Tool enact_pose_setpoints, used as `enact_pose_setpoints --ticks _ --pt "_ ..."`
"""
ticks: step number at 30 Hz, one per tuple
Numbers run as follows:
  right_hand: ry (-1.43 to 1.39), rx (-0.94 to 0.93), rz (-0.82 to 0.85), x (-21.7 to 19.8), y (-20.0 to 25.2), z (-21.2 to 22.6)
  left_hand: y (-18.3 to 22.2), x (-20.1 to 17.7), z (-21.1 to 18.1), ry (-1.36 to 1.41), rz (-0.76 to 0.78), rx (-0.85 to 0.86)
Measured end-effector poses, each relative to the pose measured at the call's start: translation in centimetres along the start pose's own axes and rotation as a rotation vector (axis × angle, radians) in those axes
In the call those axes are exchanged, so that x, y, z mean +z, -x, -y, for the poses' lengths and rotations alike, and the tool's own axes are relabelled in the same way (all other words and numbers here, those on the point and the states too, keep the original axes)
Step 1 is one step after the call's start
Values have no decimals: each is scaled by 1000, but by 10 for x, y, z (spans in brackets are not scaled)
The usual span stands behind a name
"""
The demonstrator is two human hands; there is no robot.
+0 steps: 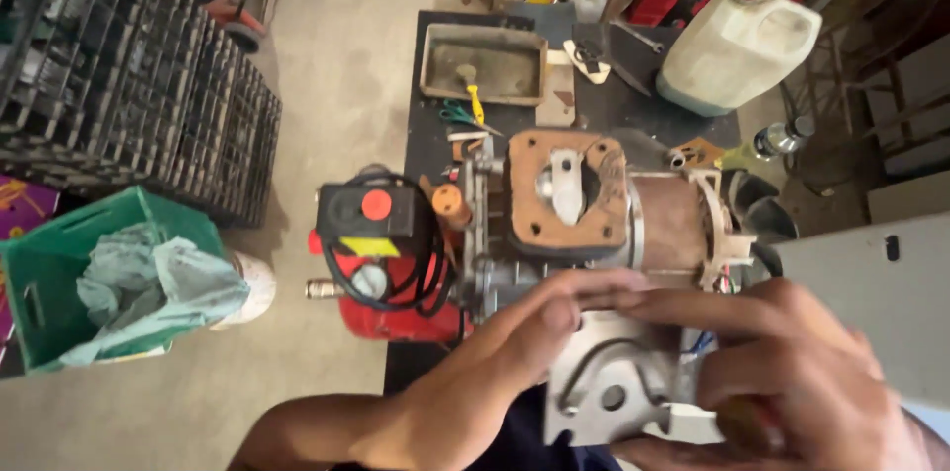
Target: Disassembling the cylinder head of a small air compressor by removing the valve plate and gasket for inspection.
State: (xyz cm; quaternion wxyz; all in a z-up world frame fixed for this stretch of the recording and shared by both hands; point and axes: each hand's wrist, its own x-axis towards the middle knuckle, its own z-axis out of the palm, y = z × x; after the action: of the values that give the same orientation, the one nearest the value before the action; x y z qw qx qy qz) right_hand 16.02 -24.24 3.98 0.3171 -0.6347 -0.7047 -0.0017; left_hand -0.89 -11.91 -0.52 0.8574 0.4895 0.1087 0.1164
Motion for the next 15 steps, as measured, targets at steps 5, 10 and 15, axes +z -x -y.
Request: enact_pose_setpoints --ticks 5,10,15 --pt "-52 -198 203 10 13 -11 5 20 31 505 -139 -131" --pt "-112 -185 320 6 46 -23 8 28 71 513 -368 -63" --pt "-481 583 -693 38 173 -59 -1 29 108 679 -341 8"
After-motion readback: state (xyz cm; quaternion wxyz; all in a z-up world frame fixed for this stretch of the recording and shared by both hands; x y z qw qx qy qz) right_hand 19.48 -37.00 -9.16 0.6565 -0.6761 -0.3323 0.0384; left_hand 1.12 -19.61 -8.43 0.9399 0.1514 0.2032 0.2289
